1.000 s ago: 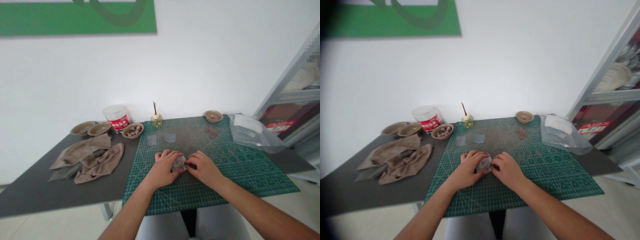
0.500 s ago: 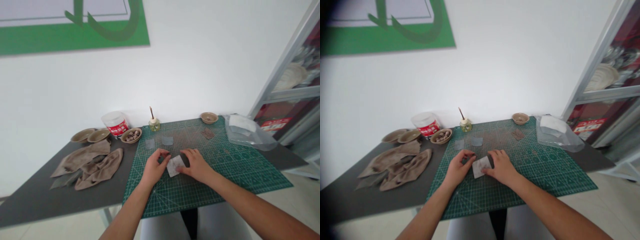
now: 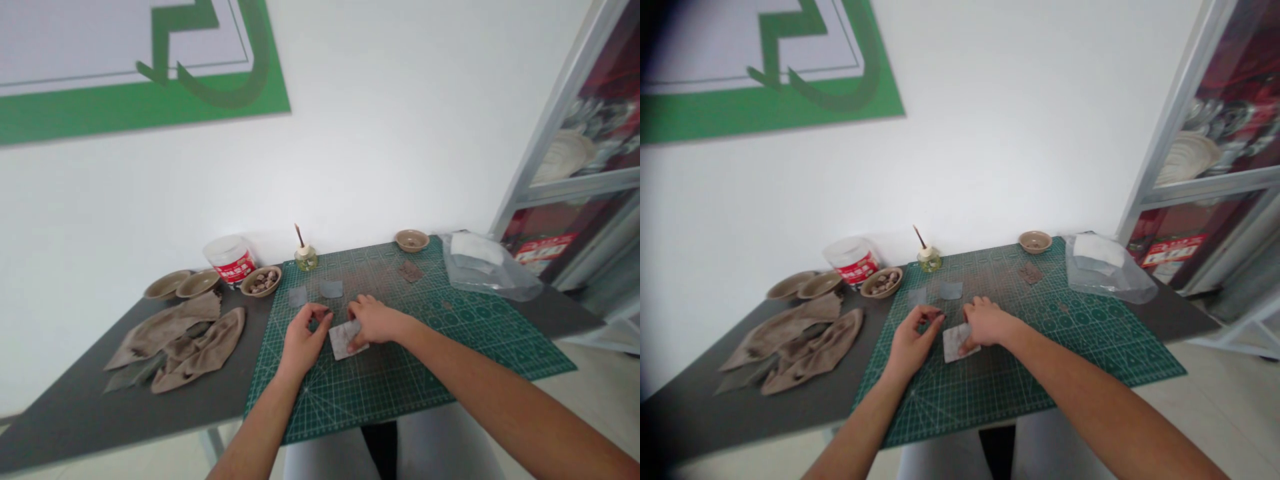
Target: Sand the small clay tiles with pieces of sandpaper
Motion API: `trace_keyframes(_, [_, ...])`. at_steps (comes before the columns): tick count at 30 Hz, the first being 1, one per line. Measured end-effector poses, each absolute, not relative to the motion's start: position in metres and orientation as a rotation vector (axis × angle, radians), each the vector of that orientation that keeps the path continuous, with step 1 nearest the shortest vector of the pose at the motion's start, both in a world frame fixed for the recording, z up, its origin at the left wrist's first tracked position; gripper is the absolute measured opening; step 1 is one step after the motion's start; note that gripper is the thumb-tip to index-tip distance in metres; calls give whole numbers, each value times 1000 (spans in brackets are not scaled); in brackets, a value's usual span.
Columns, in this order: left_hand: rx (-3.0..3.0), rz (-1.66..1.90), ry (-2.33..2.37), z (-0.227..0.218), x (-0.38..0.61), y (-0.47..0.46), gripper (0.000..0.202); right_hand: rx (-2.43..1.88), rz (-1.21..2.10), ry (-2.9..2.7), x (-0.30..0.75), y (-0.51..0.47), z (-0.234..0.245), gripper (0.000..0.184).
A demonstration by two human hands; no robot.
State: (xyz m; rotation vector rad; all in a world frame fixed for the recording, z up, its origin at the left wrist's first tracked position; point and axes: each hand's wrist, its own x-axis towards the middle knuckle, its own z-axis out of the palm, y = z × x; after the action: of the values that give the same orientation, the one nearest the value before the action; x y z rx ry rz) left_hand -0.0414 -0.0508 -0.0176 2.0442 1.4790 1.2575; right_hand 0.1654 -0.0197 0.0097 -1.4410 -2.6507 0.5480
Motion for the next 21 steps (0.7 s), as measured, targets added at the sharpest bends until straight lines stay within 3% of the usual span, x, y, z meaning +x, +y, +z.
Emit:
trace_keyframes(11, [2057,1250,1492,-16,-41,-51,14,-1393,662,-2572,166,-17,3,73])
trace_keyframes(16, [2054,1249,1499,-16,-41,-51,15,-1352,735,-2453,166,-17,0,57])
trace_keyframes(21, [1986,1259,1475,-17,-41,-53,16,-1291,756,-2212,185,-22,2,27])
